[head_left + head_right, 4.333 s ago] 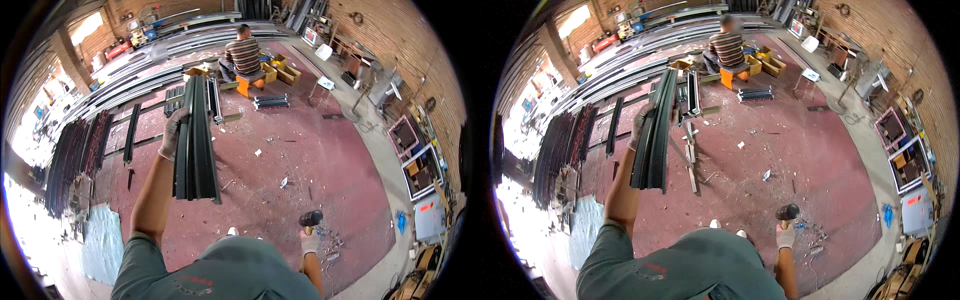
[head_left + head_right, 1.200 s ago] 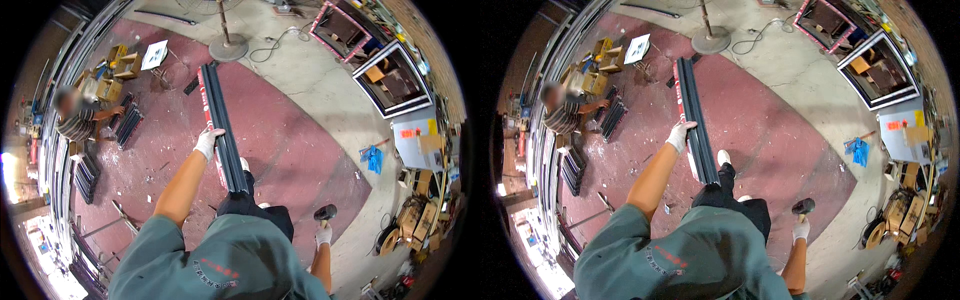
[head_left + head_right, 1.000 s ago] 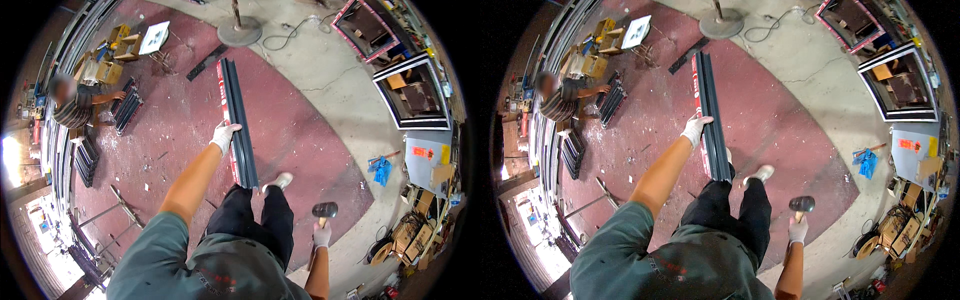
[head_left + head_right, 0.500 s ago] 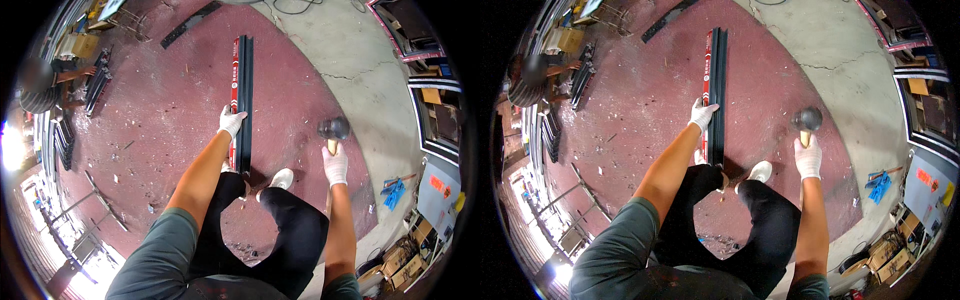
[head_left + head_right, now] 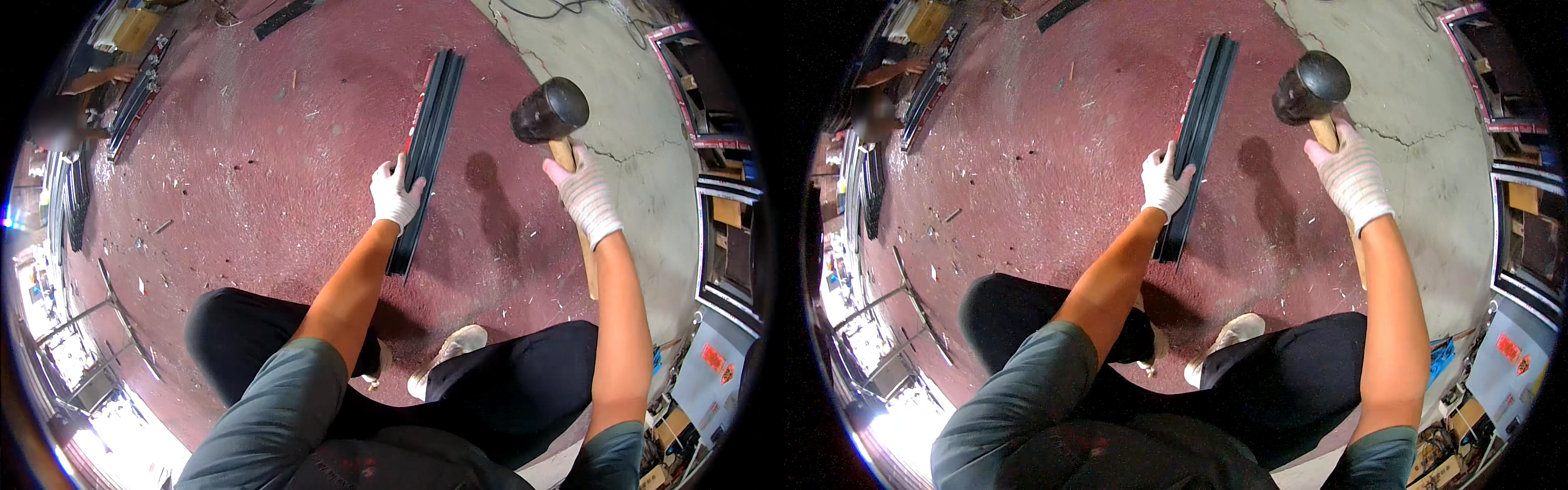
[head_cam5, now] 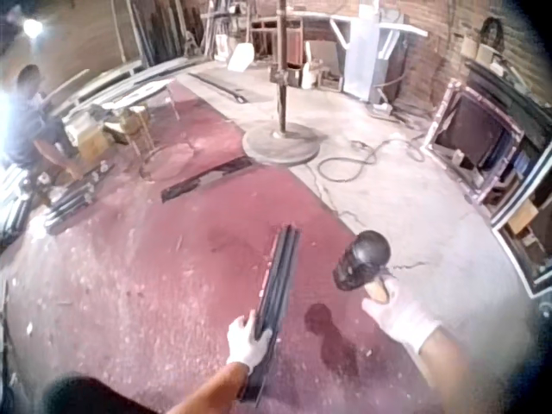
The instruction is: The person picks up long black metal profiles, uses a rubber mallet to tap them into alignment, and then joins the pieces into a rectangular frame on a jig. The person handles the profiles one at a time and secures the corners by hand.
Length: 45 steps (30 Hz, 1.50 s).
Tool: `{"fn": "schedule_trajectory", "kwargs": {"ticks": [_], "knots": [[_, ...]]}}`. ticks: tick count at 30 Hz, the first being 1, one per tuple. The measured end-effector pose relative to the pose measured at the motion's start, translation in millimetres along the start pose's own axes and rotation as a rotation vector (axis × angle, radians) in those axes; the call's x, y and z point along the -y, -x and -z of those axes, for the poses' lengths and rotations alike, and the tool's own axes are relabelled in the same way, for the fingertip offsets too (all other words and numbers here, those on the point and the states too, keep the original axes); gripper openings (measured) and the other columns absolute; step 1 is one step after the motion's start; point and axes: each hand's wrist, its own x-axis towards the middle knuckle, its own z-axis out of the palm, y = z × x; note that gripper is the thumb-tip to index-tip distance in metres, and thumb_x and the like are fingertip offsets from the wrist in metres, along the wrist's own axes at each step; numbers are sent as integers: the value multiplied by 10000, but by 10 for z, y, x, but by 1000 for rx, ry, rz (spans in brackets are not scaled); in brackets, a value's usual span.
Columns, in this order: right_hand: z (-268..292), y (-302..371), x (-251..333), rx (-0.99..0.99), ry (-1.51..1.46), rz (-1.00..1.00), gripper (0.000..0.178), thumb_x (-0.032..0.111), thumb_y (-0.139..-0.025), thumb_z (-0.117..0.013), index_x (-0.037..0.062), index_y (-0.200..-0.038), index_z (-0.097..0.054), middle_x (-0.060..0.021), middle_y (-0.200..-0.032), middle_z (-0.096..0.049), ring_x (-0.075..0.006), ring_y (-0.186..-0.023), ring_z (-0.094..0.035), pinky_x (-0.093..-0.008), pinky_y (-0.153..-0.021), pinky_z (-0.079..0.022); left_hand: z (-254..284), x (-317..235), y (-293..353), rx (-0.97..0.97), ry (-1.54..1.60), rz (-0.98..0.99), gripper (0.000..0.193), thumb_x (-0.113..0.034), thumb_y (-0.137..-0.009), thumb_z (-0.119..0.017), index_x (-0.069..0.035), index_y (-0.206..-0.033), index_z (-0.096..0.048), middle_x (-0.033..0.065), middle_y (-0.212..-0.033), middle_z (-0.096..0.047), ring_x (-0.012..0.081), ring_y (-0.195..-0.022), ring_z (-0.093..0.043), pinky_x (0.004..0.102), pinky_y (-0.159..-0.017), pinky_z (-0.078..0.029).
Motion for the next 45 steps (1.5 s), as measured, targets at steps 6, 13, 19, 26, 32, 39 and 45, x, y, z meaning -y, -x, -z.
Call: {"fn": "schedule_trajectory", "kwargs": {"ticks": [6,13,19,26,32,39,45], "knots": [[-316,-126,128,108,-6,-3,427,321,-882,-724,5,-1160,-647,-238,-958,-692,-386,-885,-672,-435,-817,-527,347,-9,11,210,-12,33,786,-354,-815,-800,-123,-1499,-489,204,-1341,-554,410,-1229,-524,493,-1057,-431],[-790,-179,69,336,157,99,544,444,-943,-651,-13,-1239,-638,-298,-1085,-689,-442,-1056,-671,-457,-902,-526,269,-5,247,59,-87,-111,667,-239,-871,-705,-127,-1484,-467,188,-1498,-442,422,-1361,-428,548,-1161,-327],[-1122,-216,186,424,298,179,592,504,-993,-553,-21,-1262,-607,-335,-1134,-664,-490,-1108,-628,-505,-938,-510,206,-119,120,124,-162,-67,598,-265,-919,-649,-180,-1485,-475,182,-1524,-415,424,-1394,-394,562,-1178,-299],[-1353,-300,748,487,437,396,515,474,-1028,-488,33,-1273,-587,-278,-990,-703,-469,-969,-672,-541,-851,-527,157,-30,118,98,-90,-41,517,-301,-905,-667,-192,-1400,-567,176,-1533,-432,423,-1420,-372,572,-1183,-308],[-1551,-465,525,621,723,375,550,491,-1026,-462,68,-1367,-548,-276,-1016,-703,-469,-977,-667,-557,-875,-510,110,-58,133,164,-79,-5,497,-320,-917,-654,-245,-1402,-572,152,-1557,-422,422,-1446,-356,581,-1199,-290],[-1377,-424,748,453,211,554,519,509,-1024,-486,49,-1237,-596,-280,-975,-696,-474,-894,-676,-540,-759,-532,164,-33,82,101,-45,-5,465,-300,-899,-666,-188,-1346,-600,170,-1551,-427,430,-1437,-374,596,-1196,-288],[-1398,-497,849,434,421,523,492,488,-1013,-514,55,-1231,-598,-281,-924,-691,-483,-869,-669,-555,-766,-522,175,-5,41,79,-69,-24,516,-272,-874,-699,-188,-1368,-576,175,-1489,-480,412,-1410,-404,613,-1178,-309]]}}
